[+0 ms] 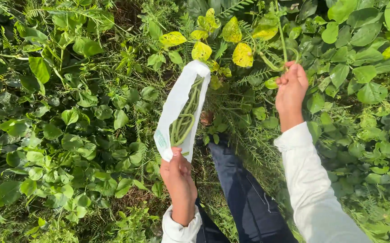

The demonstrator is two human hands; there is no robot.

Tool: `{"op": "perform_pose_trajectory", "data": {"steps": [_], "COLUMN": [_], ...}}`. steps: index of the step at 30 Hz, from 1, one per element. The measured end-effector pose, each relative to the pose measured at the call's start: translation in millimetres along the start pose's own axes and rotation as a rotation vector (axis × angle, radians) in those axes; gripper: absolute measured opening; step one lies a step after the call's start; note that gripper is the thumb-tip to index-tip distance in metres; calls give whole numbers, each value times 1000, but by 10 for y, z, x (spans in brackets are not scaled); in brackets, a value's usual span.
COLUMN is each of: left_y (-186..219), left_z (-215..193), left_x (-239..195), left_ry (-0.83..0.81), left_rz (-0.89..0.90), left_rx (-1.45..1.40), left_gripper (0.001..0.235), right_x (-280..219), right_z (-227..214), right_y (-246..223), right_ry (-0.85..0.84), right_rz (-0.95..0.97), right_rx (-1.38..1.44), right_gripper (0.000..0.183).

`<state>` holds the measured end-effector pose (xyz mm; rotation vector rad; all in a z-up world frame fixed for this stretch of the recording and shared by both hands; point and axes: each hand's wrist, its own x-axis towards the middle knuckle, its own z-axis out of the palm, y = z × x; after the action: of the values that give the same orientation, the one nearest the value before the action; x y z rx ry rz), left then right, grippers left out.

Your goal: Harvesting long green beans from a field and placing them into a white plastic bag.

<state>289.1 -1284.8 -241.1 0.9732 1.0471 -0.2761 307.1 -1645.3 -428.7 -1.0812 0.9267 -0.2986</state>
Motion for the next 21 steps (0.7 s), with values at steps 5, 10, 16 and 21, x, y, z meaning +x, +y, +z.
{"op": "perform_pose_trajectory", "data": {"steps": [5,10,16,21], "left_y": [77,118,127,218], "left_z": [269,522,661,611], "left_x": [255,443,687,782], "left_ry": [-73,-141,-214,-300], "left_rz": [47,79,113,155], "left_rx": [-12,61,208,328], "left_gripper": [13,13,13,29], "right_x": [-270,-417,-1131,-1899], "right_z": [83,73,137,607], "right_y": [-102,-178,-669,-1488], "right_ry": [-28,-22,-144,-371], "right_rz": [-110,-168,-327,-598], "right_rx": [-70,-123,-432,-887], "right_gripper": [16,15,23,36]}}
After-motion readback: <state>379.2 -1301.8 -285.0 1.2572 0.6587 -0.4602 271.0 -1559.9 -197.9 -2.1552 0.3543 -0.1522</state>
